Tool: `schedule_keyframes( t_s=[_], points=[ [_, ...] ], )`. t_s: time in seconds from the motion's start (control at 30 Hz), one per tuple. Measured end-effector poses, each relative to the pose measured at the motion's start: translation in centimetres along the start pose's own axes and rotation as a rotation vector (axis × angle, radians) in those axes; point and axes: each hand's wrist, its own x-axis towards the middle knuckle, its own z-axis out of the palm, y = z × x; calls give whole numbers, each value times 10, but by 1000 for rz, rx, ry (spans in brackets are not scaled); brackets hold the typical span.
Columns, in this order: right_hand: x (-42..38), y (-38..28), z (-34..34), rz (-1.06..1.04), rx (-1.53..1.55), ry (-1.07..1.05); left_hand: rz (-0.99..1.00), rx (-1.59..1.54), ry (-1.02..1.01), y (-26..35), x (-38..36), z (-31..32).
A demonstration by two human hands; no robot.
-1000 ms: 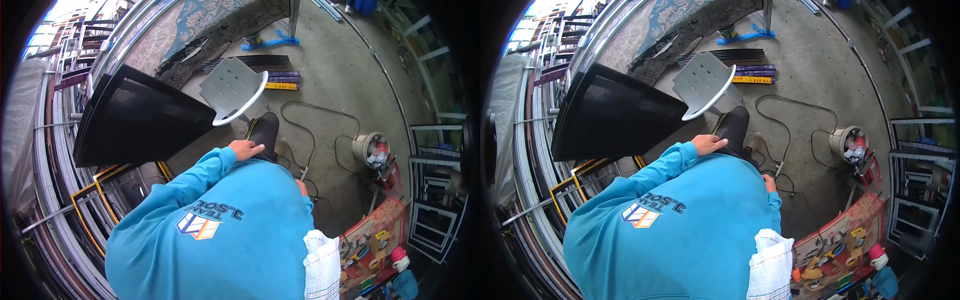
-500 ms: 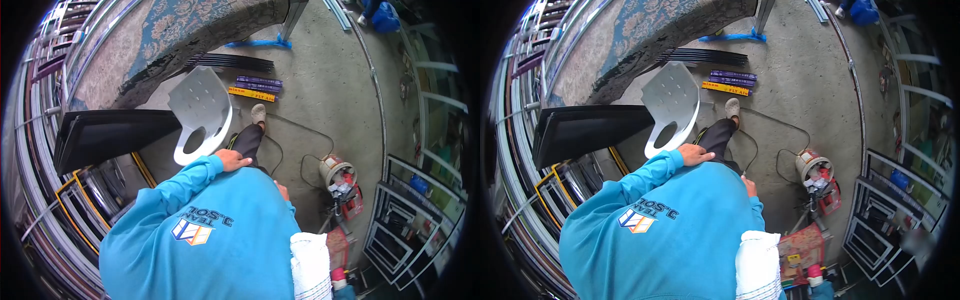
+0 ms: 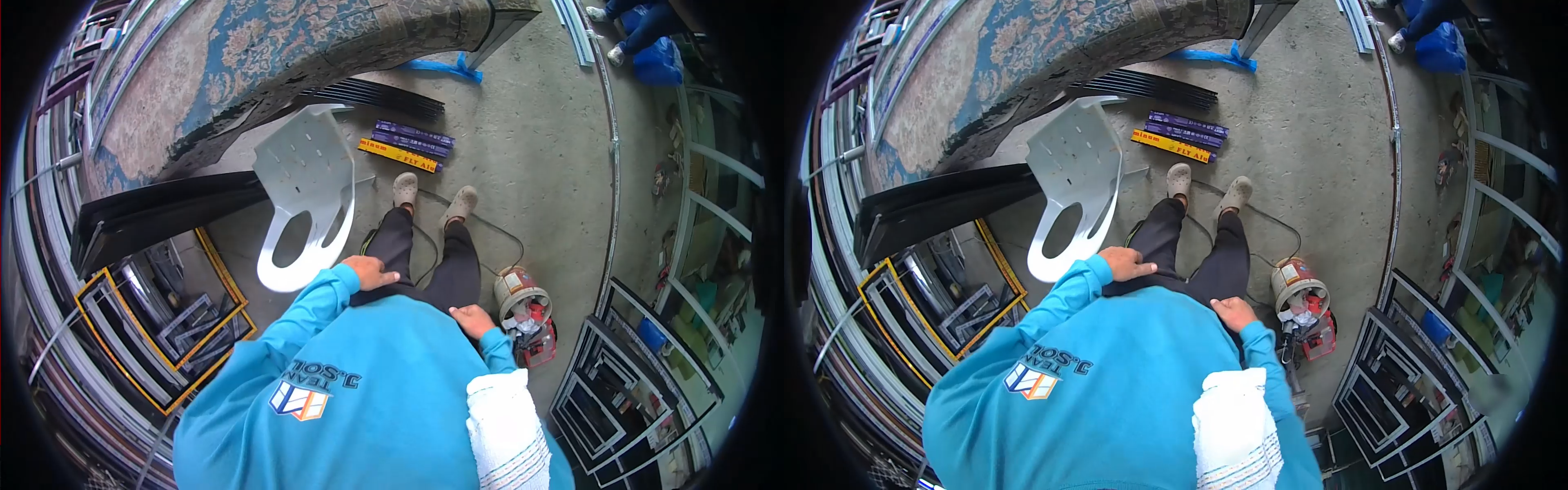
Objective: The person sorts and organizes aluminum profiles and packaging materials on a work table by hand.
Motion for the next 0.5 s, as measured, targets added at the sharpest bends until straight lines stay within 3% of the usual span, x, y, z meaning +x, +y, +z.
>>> schedule_keyframes(
  t_s=[0.07, 0.13, 0.2, 0.23, 0.27, 0.33, 0.4, 0.5],
  points=[
    [38, -16, -48, -64, -149, -227, -67, -169, 44, 7, 29, -16],
    [98, -30, -88, 136, 13, -376, -67, -664, 373, 4, 85, -22],
    [190, -26, -127, 17, -131, -290, 18, -1096, 431, -6, 167, -26],
    [250, -5, -134, -101, -263, -29, 18, -1308, 463, -11, 211, -27],
    [303, 16, -139, -214, -384, 231, 9, -1323, 455, -16, 254, -25],
    [379, -11, -170, -125, -496, 216, -106, -1386, 528, -36, 347, -30],
    [469, 0, -182, -142, -486, 290, -66, -1049, 644, -71, 449, -19],
    [571, 3, -181, -208, -136, 291, -5, -840, 730, -94, 520, -41]
  ],
)
